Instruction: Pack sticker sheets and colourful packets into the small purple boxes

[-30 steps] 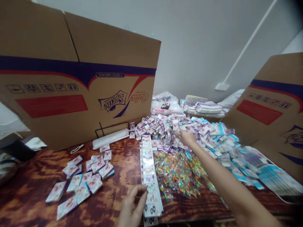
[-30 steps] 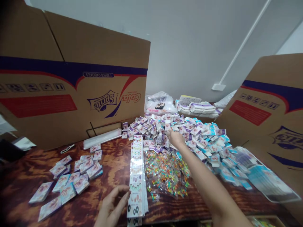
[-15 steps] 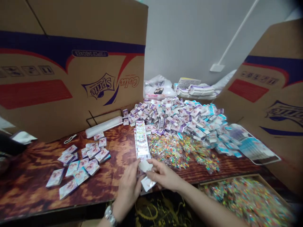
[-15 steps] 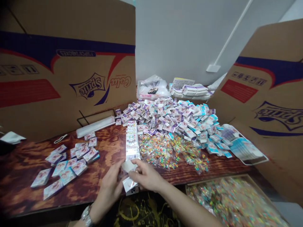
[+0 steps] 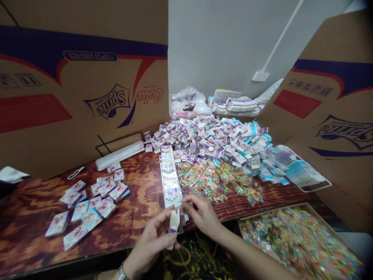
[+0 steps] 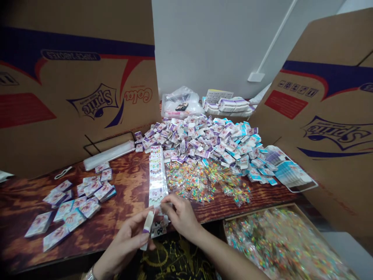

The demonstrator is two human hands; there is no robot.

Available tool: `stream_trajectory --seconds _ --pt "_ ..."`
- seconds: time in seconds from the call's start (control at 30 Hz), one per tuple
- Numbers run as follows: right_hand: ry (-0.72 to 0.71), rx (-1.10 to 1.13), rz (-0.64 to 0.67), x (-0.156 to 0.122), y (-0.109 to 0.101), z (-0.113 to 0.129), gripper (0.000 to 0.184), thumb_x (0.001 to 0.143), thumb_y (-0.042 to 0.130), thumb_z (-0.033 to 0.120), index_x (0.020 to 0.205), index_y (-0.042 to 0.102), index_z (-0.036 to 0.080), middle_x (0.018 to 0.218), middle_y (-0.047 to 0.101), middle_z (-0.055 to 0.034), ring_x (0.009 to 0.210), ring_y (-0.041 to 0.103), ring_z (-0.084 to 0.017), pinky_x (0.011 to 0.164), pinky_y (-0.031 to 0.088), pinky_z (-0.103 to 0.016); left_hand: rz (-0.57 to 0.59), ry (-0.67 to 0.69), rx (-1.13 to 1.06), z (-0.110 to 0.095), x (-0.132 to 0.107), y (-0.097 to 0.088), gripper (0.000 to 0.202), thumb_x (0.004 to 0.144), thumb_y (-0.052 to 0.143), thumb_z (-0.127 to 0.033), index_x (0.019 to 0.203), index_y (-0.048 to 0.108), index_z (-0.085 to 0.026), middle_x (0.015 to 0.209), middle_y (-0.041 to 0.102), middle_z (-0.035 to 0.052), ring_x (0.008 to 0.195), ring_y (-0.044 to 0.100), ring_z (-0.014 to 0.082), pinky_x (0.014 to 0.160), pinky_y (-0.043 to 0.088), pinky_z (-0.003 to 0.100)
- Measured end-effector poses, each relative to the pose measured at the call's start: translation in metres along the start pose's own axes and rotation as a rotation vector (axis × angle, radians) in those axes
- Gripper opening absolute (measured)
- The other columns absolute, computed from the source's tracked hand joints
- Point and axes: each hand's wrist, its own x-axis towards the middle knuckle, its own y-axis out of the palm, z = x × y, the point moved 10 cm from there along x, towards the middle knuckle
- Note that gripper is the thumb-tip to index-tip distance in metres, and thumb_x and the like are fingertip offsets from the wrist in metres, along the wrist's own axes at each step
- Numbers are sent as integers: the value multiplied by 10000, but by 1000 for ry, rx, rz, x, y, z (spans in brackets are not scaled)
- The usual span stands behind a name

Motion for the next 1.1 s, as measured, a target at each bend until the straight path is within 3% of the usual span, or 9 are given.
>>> stream_trajectory --seconds 0.1,0.2,0.23,0.33,0.5,0.73,0.83,0.97,1.1 --pt "-18 44 133 9 12 -9 254 930 416 369 948 613 210 813 647 -22 746 605 -152 675 451 -259 -62 -10 -13 2 -3 -13 528 693 716 -338 1179 573 -192 1115 597 121 817 564 187 616 508 270" --pt "44 -213 125 31 -9 -46 331 967 299 353 1115 554 203 865 638 -40 772 601 -157 689 461 -270 -157 5 -22 0 -6 -28 557 678 727 -352 1187 568 -188 1053 624 107 810 570 183 606 491 249" --pt "82 -419 77 40 -23 -61 313 961 318 343 1117 554 209 934 627 -51 844 590 -166 751 453 -283 -177 9 -23 -1 -6 -30 573 673 730 -359 1193 564 -184 1050 627 107 804 572 182 602 488 246" --pt "139 -589 65 60 -42 -95 230 861 520 293 1048 605 188 1021 586 -107 978 537 -236 849 406 -344 -212 31 -31 -4 -6 -33 597 669 733 -365 1203 555 -166 1066 626 118 790 576 179 588 483 242" --pt "161 -624 93 64 -34 -112 159 789 593 230 942 624 199 1024 558 -105 1000 499 -263 832 390 -362 -264 35 -50 -6 -6 -39 595 676 734 -347 1206 543 -160 1051 639 127 851 590 208 591 489 246" --pt "170 -424 102 58 -37 -103 120 865 498 298 859 512 179 705 546 9 651 520 -135 637 414 -254 -310 8 -69 -5 -5 -48 598 678 737 -356 1206 538 -156 1034 649 132 816 612 208 596 486 247" --pt "164 -198 147 52 -33 -79 182 842 538 354 879 458 194 659 495 48 583 493 -106 558 401 -219 -313 18 -67 -8 -2 -45 590 671 743 -352 1194 551 -158 991 657 117 749 602 178 596 487 252" --pt "221 368 304 39 -7 -35 259 807 593 407 841 428 210 705 512 38 635 523 -106 593 426 -236 -306 51 -41 -13 1 -39 612 661 748 -363 1204 552 -162 982 657 113 730 600 170 587 485 246" --pt "217 444 402 31 9 -5 238 801 614 389 857 474 204 726 530 25 656 509 -106 608 417 -239 -292 80 -20 -18 1 -36 622 669 742 -348 1227 537 -165 1036 646 122 785 609 186 596 493 242"
